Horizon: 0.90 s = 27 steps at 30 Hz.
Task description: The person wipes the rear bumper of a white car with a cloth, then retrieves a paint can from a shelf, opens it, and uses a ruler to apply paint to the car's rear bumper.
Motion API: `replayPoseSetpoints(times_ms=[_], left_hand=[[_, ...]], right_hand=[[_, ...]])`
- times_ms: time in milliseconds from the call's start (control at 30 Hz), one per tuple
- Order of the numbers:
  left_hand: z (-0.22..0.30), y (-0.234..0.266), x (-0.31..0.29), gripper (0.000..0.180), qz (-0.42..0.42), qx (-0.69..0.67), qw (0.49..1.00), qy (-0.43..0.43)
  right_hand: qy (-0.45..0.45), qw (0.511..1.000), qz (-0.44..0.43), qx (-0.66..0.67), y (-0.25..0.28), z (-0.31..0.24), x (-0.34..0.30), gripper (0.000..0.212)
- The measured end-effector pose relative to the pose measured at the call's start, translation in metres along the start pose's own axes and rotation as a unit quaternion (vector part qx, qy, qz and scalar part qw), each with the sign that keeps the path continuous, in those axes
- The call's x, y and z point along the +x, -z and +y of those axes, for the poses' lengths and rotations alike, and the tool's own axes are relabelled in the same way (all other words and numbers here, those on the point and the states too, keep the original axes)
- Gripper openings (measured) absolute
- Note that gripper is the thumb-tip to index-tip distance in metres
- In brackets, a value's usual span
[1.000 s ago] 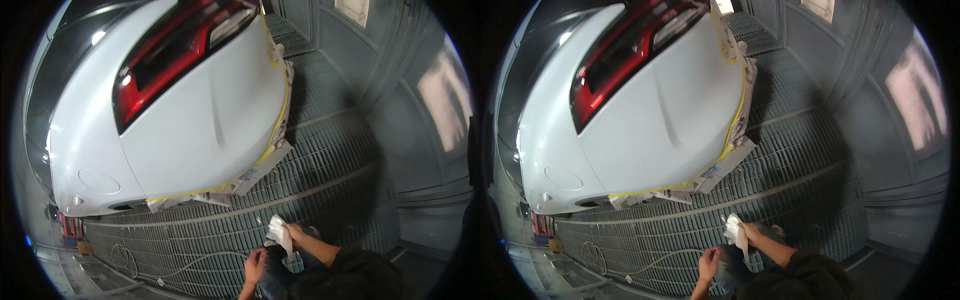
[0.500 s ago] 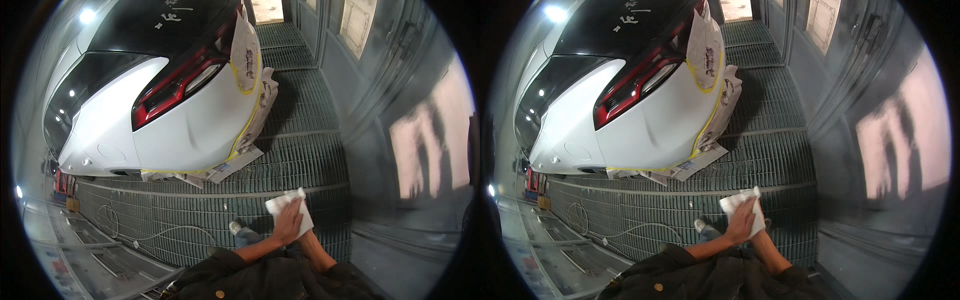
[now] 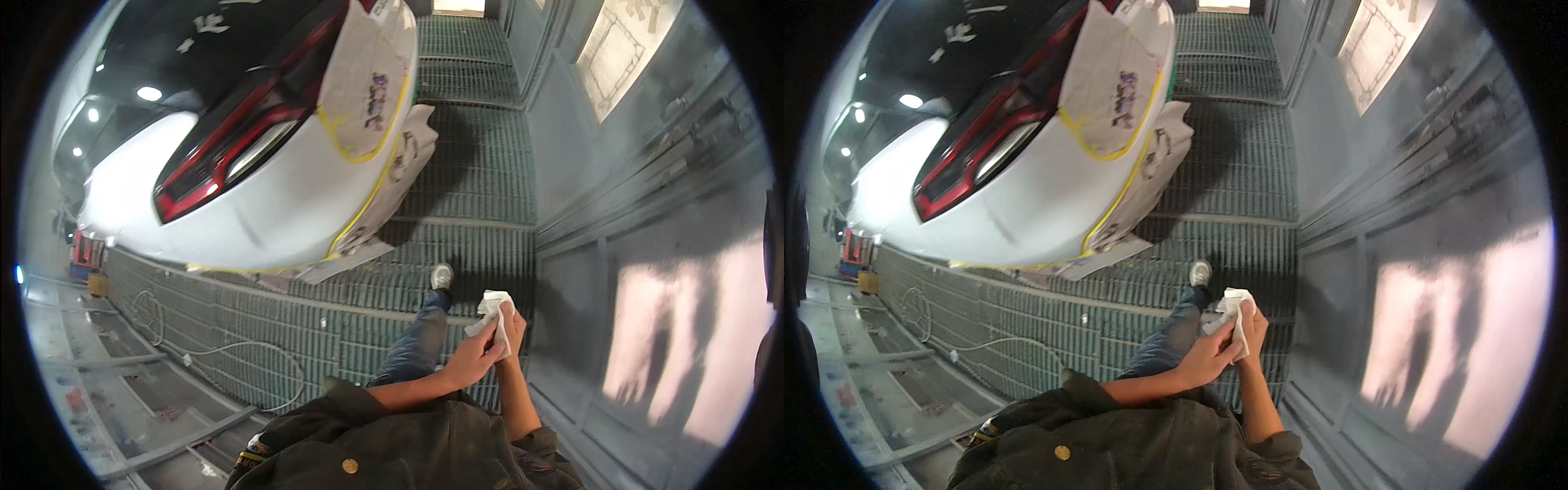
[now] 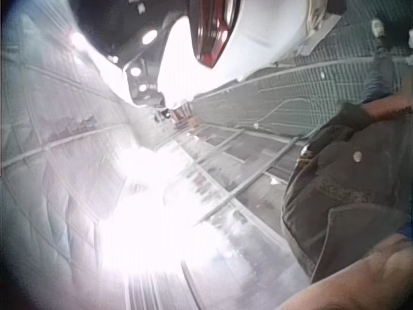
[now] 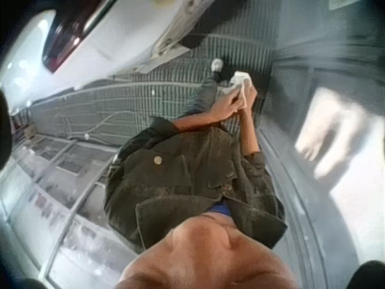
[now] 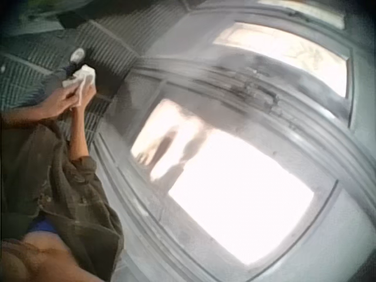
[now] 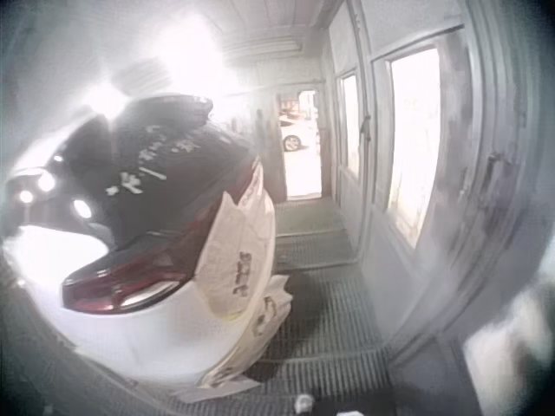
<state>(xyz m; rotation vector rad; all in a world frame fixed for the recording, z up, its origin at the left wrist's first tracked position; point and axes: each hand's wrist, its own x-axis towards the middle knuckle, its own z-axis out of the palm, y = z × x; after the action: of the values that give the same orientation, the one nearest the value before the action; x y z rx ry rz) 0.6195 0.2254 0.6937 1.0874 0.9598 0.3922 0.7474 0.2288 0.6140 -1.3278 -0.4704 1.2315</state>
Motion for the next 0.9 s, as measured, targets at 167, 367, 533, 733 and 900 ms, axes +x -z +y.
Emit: replayPoseSetpoints(times_ms=[167,367,533,733,900], left_hand=[[0.036,0.039,0.149,0.058,0.065,0.286,0.894,-0.338],[0.175,0.113,0.312,0.047,0.122,0.383,0.841,-0.363],[0.253,0.186,0.443,0.027,0.157,0.295,0.882,-0.332],[0.313,0.266,0.62,0.021,0.18,0.344,0.887,-0.252],[0.396,0.328,0.766,0.039,0.17,0.443,0.814,-0.336]], right_hand=[[-0.171,0.91,-0.15,0.345,0.053,0.005,0.17,0.043],[-0.128,0.97,-0.061,0.198,-0.082,-0.152,0.276,0.046],[-0.169,0.929,-0.123,0.305,-0.138,-0.2,0.404,0.052],[-0.211,0.953,-0.085,0.199,-0.186,-0.242,0.596,0.043],[-0.273,0.948,-0.03,0.163,-0.207,-0.284,0.805,0.039]])
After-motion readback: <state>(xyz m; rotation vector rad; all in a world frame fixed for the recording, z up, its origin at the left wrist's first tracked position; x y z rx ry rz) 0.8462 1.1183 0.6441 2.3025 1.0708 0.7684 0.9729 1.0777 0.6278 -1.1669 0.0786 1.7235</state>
